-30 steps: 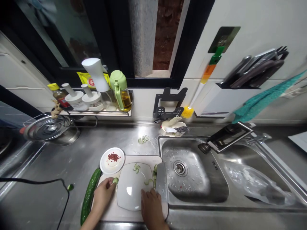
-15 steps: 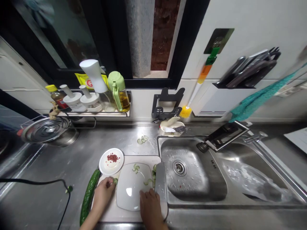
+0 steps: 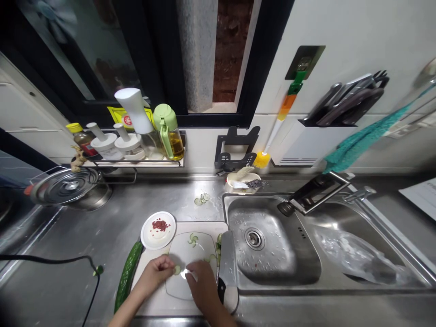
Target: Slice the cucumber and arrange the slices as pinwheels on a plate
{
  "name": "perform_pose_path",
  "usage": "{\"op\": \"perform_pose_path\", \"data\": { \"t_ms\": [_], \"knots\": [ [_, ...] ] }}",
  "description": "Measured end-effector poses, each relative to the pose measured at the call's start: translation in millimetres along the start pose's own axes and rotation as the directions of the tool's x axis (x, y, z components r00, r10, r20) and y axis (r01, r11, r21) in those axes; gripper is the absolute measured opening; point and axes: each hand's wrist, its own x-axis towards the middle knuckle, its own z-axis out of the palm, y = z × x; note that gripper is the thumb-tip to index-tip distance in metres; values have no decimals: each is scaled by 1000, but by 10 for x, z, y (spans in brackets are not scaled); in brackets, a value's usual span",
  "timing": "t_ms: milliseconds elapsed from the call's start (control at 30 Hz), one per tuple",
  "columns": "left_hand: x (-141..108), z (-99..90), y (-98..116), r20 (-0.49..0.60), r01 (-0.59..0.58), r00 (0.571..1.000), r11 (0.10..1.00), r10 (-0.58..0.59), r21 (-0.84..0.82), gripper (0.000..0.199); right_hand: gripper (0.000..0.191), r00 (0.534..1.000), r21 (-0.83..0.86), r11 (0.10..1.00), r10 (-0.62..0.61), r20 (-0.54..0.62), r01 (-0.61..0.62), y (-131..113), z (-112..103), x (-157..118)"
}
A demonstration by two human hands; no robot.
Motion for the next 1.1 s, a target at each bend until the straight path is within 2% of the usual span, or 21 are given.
{"op": "perform_pose_path", "data": {
  "t_ms": [133,233,300,400,467,567,667,767,900,1000,1100],
  "knots": [
    [6,203,87,104,29,994,999,-26,-25,29,12,989,55,988,145,38,-147,-92,-62,69],
    [22,305,104,100,59,993,997,-55,-44,32,14,980,55,978,201,10,-201,-90,-142,57],
    [24,366,99,100,152,984,987,-147,-52,39,13,978,70,975,210,-3,-210,-69,-201,31],
    [5,473,93,155,359,927,926,-341,-113,50,14,983,103,978,182,-13,-180,-35,-277,-20],
    [-10,547,102,209,450,886,876,-414,-172,53,12,989,113,983,147,-31,-143,-16,-316,-59],
    [-4,632,118,279,519,846,822,-454,-234,51,11,992,110,987,121,-47,-115,12,-357,-120],
    [43,682,96,310,539,834,793,-456,-284,51,12,988,105,985,142,-58,-136,50,-384,-180],
    [105,729,43,282,513,852,809,-440,-286,54,15,976,101,975,206,-70,-198,106,-394,-234],
    [190,816,9,215,409,901,903,-377,-132,42,17,945,131,940,323,-41,-316,197,-373,-267],
    [269,879,19,171,260,954,964,-247,-55,29,12,921,159,914,385,-54,-373,255,-347,-244],
    [353,923,39,121,38,992,997,-47,71,17,9,913,136,918,389,-125,-372,291,-332,-190]
  ]
}}
